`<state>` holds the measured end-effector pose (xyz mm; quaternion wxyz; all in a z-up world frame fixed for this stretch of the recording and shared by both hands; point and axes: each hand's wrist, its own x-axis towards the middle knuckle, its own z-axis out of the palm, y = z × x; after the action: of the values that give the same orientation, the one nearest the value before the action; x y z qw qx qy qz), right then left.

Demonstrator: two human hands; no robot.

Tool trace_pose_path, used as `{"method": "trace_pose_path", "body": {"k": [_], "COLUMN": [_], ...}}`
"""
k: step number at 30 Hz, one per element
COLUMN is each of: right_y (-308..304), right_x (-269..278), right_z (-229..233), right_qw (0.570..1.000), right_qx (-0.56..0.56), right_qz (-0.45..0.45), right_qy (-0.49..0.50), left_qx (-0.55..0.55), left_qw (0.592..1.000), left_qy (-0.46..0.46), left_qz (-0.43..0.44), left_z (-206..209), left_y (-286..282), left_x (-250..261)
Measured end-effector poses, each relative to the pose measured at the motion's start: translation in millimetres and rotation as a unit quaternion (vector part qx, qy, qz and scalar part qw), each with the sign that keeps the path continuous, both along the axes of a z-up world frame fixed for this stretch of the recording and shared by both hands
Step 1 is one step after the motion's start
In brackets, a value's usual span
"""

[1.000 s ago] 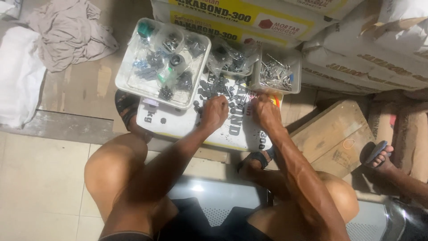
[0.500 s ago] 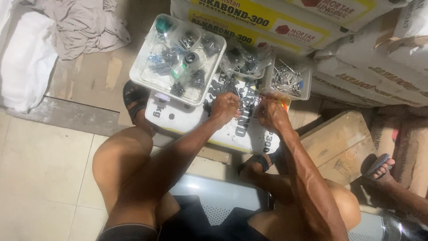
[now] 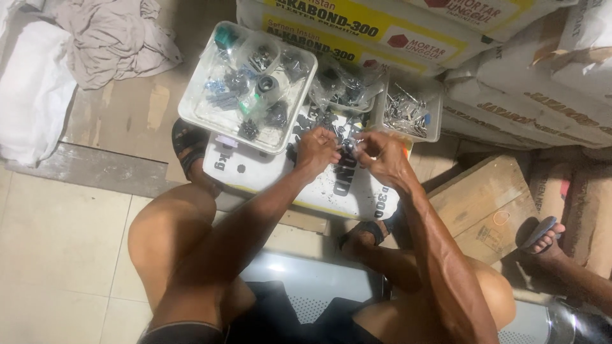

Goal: Sorting small metal hardware components into plastic storage bins

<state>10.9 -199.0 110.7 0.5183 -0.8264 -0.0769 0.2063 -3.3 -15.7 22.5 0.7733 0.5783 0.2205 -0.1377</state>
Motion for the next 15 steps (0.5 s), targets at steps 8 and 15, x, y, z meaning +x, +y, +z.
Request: {"method": "trace_pose_path", "body": {"k": [8,15], "right_y": [9.1,12.1], "right_x": [0.8,-0.5], "right_z": [8.0,-6.7], "right_qw": [0.999,1.000], "right_qx": [-0.028,-0.006], "right_qz": [0.040,0.027], "right_qy": [0.008,-0.008], "left_qx": [-0.011,0.025], "left_qw": [0.999,0.994], "left_qy": [-0.043,-0.108], "left_qz": [-0.003,-0.021], "left_z": [7.4,6.9], "left_y": [1.8,5.9], "left_x": [0.3,-1.2]}}
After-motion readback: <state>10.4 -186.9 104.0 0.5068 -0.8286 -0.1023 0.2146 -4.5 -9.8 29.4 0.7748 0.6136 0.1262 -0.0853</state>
